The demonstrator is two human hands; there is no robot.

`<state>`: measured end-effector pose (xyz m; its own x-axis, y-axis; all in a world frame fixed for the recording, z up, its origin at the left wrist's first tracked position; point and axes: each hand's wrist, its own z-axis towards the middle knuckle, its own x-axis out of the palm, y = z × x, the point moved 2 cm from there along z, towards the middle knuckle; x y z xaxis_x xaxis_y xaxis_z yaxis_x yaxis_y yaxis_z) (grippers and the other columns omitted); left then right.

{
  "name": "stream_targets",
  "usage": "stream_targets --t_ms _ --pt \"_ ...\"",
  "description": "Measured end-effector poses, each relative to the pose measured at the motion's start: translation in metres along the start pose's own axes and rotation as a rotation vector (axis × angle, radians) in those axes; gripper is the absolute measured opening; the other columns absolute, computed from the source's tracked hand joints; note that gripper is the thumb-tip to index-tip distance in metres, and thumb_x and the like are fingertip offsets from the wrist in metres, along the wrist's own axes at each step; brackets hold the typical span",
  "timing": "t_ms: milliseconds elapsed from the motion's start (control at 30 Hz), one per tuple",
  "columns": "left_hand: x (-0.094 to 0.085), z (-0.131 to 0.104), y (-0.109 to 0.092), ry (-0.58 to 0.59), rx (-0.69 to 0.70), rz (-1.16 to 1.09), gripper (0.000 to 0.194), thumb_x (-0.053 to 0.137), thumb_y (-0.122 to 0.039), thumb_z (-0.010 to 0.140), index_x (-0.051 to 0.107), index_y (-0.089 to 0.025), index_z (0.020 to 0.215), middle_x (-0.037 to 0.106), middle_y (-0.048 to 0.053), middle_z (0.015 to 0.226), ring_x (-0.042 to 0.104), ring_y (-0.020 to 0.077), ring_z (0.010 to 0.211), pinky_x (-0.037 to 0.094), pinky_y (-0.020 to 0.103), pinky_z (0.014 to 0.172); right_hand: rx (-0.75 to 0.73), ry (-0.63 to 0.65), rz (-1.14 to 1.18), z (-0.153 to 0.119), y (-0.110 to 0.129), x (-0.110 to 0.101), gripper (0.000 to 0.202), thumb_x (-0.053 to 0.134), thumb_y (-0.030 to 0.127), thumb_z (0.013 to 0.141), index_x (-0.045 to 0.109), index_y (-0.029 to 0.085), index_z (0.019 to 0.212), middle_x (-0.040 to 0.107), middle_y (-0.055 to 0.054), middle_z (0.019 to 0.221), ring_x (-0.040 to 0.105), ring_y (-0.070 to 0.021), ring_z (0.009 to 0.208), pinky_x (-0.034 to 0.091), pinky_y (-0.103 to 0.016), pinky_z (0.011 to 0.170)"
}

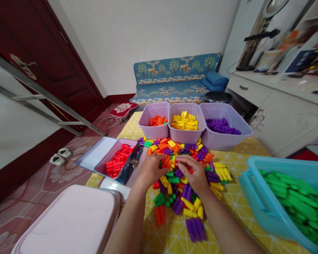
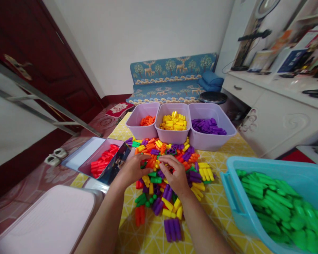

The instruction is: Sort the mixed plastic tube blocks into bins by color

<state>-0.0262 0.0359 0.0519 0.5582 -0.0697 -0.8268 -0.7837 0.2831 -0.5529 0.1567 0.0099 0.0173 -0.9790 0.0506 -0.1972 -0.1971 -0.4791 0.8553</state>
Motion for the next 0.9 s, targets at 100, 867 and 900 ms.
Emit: stream_targets --t_ms 100,867,900 --pt "0.005 0.001 -0.002 0.003 0.008 0.04 0.042 0.073 -0.027 0.07 0.068 -0.022 0.111 0.071 0.007 0.101 0.066 0.0216 0.082 0.051 0.031 0.075 -0.001 0.002 -0.005 0.0 0.001 0.001 0.015 0.057 0.023 0.089 0.07 0.023 0.097 0.067 -0.006 0.104 0.062 -0.0204 0.102 0.049 -0.036 0.091" --pt "0.041 0.005 0.017 -0.339 -0.032 -0.147 0.031 0.052 -0.038 0.09 0.069 -0.02 0.109 0.073 0.007 0.104 0.068 0.022 0.092 0.051 0.03 0.078 0.336 0.128 -0.921 0.012 0.032 -0.078 0.017 0.058 0.018 0.078 0.07 0.025 0.089 0.072 -0.003 0.09 0.066 -0.0219 0.078 0.044 -0.031 0.067" --pt "0.041 0.005 0.017 -0.337 -0.039 -0.135 0.031 0.053 -0.038 0.09 0.069 -0.02 0.109 0.074 0.007 0.104 0.068 0.0218 0.09 0.051 0.03 0.077 0.411 0.214 -1.019 0.009 0.034 -0.086 0.017 0.061 0.017 0.075 0.07 0.026 0.086 0.072 -0.003 0.087 0.066 -0.0231 0.078 0.041 -0.03 0.064"
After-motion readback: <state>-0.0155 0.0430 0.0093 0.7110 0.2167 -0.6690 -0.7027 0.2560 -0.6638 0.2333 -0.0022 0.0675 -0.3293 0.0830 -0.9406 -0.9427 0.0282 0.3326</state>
